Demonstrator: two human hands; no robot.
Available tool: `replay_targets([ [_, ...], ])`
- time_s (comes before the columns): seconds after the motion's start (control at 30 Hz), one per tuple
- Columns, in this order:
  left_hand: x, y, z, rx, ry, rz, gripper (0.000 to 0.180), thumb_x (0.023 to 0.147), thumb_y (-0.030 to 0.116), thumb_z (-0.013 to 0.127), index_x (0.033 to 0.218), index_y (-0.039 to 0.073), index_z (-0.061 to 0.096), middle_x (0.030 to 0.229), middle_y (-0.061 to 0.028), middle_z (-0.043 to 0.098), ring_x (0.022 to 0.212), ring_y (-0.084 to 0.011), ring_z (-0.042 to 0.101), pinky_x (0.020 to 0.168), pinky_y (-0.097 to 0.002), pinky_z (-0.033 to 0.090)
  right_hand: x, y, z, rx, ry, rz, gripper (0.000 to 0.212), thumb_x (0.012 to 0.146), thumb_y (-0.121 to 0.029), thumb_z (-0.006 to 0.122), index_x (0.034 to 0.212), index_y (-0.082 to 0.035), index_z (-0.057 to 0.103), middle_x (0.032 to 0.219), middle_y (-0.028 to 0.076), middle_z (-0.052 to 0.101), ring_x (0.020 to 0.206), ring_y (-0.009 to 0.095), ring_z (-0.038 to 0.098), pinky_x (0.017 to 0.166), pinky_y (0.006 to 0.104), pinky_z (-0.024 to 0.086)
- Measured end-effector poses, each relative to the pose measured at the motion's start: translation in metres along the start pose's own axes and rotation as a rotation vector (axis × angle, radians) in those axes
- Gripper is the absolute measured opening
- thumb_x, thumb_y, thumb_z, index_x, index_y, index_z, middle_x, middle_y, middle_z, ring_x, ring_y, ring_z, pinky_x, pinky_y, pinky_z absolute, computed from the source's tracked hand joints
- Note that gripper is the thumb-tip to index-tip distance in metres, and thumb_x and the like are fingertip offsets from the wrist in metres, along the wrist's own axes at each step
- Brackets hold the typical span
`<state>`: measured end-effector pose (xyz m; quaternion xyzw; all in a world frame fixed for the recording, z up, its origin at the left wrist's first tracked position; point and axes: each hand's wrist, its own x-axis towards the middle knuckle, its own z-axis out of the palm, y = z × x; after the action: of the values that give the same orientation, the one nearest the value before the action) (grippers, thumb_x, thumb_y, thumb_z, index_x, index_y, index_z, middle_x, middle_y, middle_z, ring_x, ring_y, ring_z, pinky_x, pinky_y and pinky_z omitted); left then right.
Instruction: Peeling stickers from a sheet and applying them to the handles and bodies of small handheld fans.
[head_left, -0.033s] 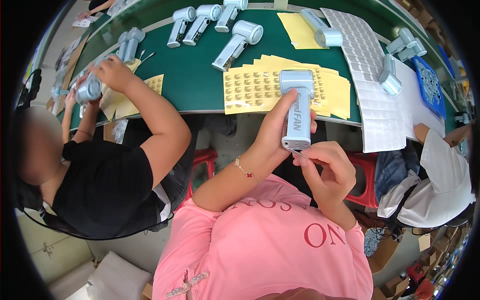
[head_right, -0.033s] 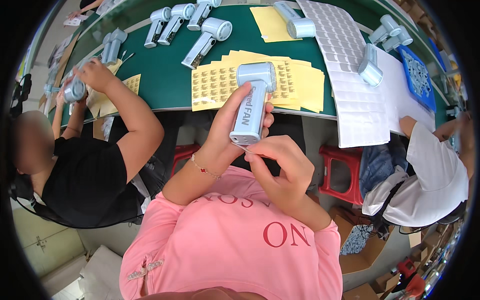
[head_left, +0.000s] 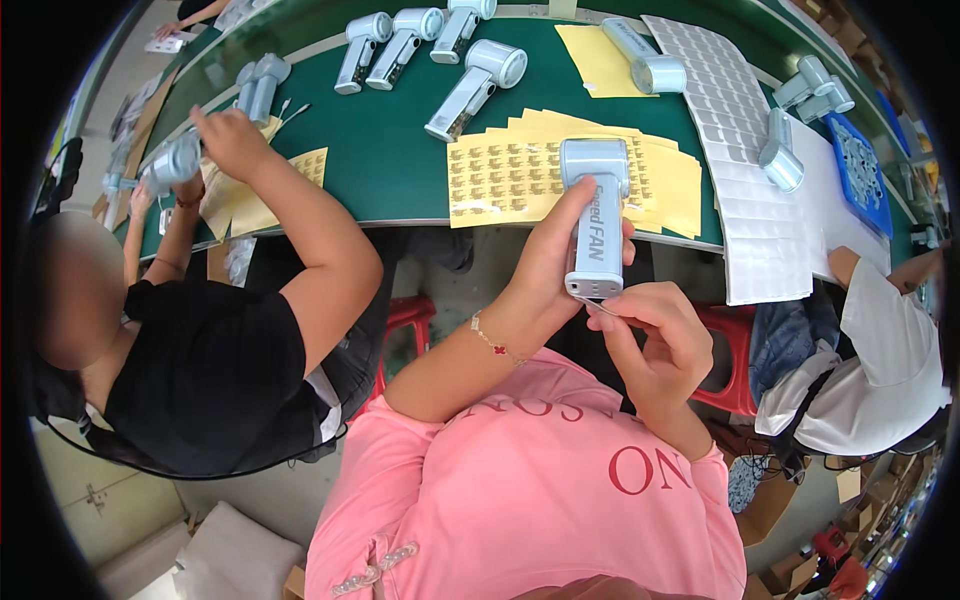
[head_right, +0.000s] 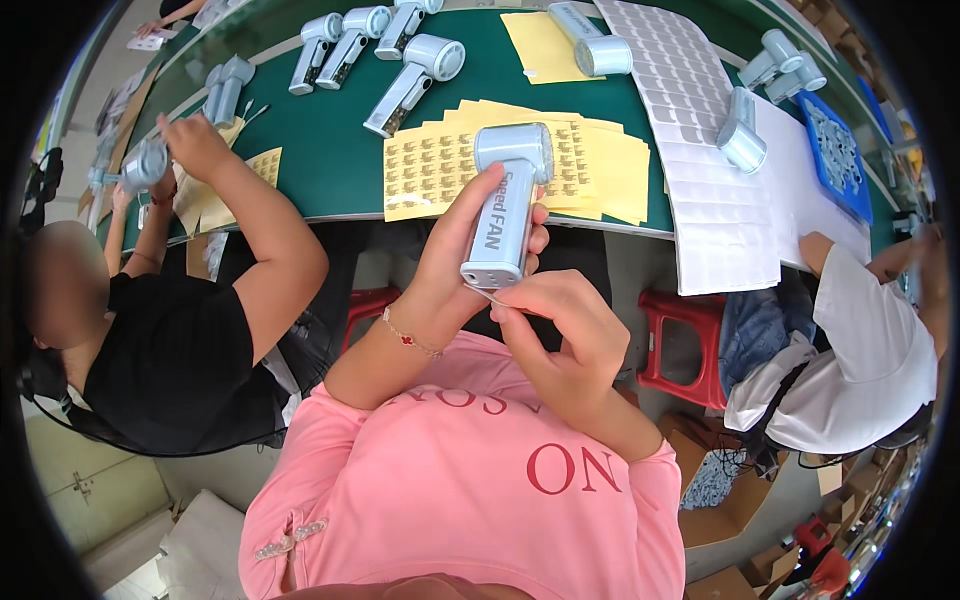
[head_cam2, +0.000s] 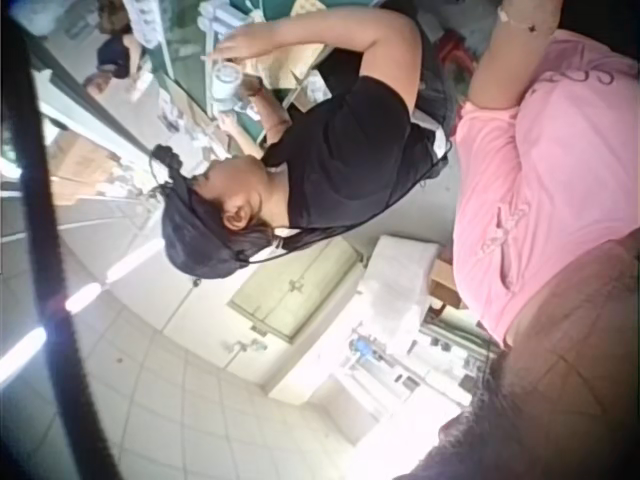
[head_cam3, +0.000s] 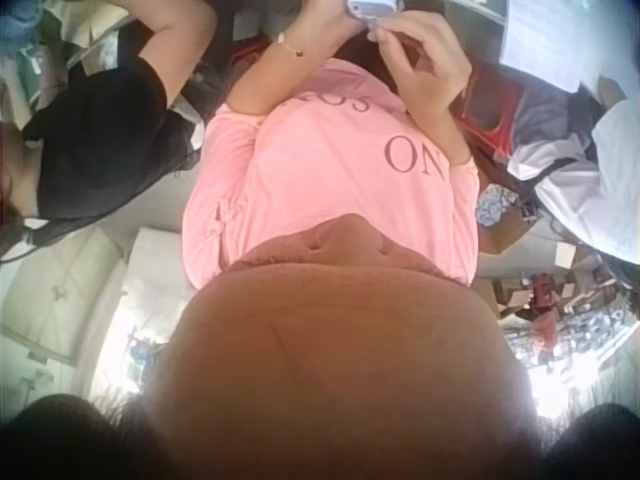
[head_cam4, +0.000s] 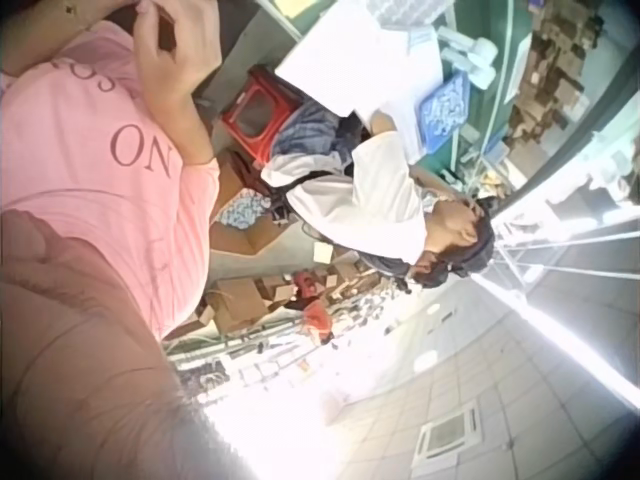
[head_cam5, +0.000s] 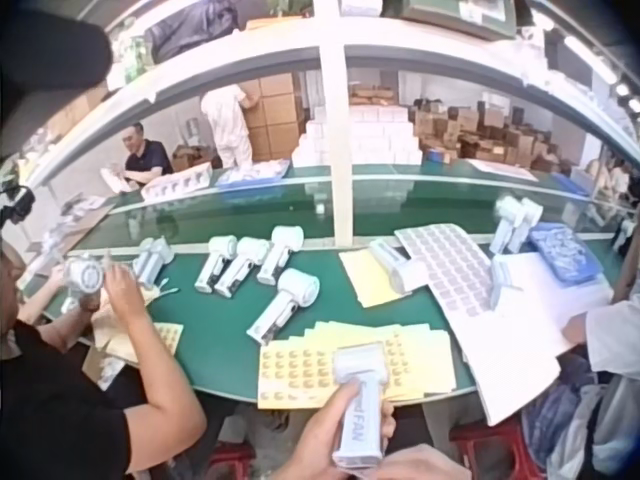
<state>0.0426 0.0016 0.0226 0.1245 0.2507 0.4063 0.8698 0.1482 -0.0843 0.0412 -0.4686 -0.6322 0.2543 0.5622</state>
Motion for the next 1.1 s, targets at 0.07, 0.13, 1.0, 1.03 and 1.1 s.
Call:
replay_targets([
  [0.07, 0.0002, 0.0005, 0.0015, 0.027, -0.001, 0.020, 0.041, 0.087, 0.042, 0.051, 0.101, 0.003, 0.052, 0.078, -0.0075, 0.058, 0.064, -0.0164, 0.056, 0.047, -0.0254, 0.045, 0.0015, -0.0013, -0.0005, -0.018, -0.008, -0.016, 0.023, 0.066, 0.010, 0.066, 0.085, 0.000, 0.062, 0.078, 0.009, 0.063, 0.069, 0.018, 0.060, 0.059, 0.0256, 0.046],
  [0.13, -0.0005, 0.0004, 0.0033, 0.027, 0.006, 0.018, 0.041, 0.087, 0.042, 0.051, 0.101, 0.003, 0.052, 0.079, -0.0074, 0.058, 0.064, -0.0165, 0.057, 0.047, -0.0253, 0.046, 0.0012, -0.0022, -0.0006, -0.040, 0.007, -0.026, 0.023, 0.066, 0.011, 0.066, 0.085, -0.001, 0.062, 0.078, 0.009, 0.062, 0.069, 0.018, 0.060, 0.059, 0.0253, 0.046],
  [1.0, -0.0016, -0.0050, 0.0049, 0.014, 0.011, 0.013, 0.044, 0.088, 0.043, 0.050, 0.107, 0.003, 0.050, 0.081, -0.0080, 0.058, 0.066, -0.0169, 0.058, 0.049, -0.0268, 0.047, -0.0016, -0.0024, 0.0000, -0.078, 0.055, -0.034, 0.022, 0.065, 0.012, 0.065, 0.083, 0.001, 0.061, 0.076, 0.009, 0.062, 0.068, 0.018, 0.060, 0.058, 0.0250, 0.046],
  [1.03, -0.0017, -0.0049, 0.0050, 0.018, 0.010, 0.015, 0.044, 0.088, 0.043, 0.050, 0.107, 0.003, 0.050, 0.081, -0.0081, 0.058, 0.066, -0.0170, 0.058, 0.049, -0.0268, 0.047, -0.0017, -0.0024, 0.0002, -0.079, 0.061, -0.033, 0.022, 0.065, 0.013, 0.065, 0.083, 0.001, 0.061, 0.076, 0.009, 0.062, 0.068, 0.018, 0.060, 0.058, 0.0249, 0.046],
  [1.1, -0.0020, -0.0052, 0.0051, 0.021, 0.010, 0.017, 0.044, 0.088, 0.043, 0.050, 0.107, 0.003, 0.050, 0.081, -0.0081, 0.058, 0.066, -0.0170, 0.058, 0.049, -0.0269, 0.047, -0.0025, -0.0022, 0.0006, -0.080, 0.068, -0.032, 0.022, 0.065, 0.013, 0.065, 0.083, 0.001, 0.061, 0.076, 0.009, 0.062, 0.068, 0.018, 0.060, 0.058, 0.0249, 0.046],
])
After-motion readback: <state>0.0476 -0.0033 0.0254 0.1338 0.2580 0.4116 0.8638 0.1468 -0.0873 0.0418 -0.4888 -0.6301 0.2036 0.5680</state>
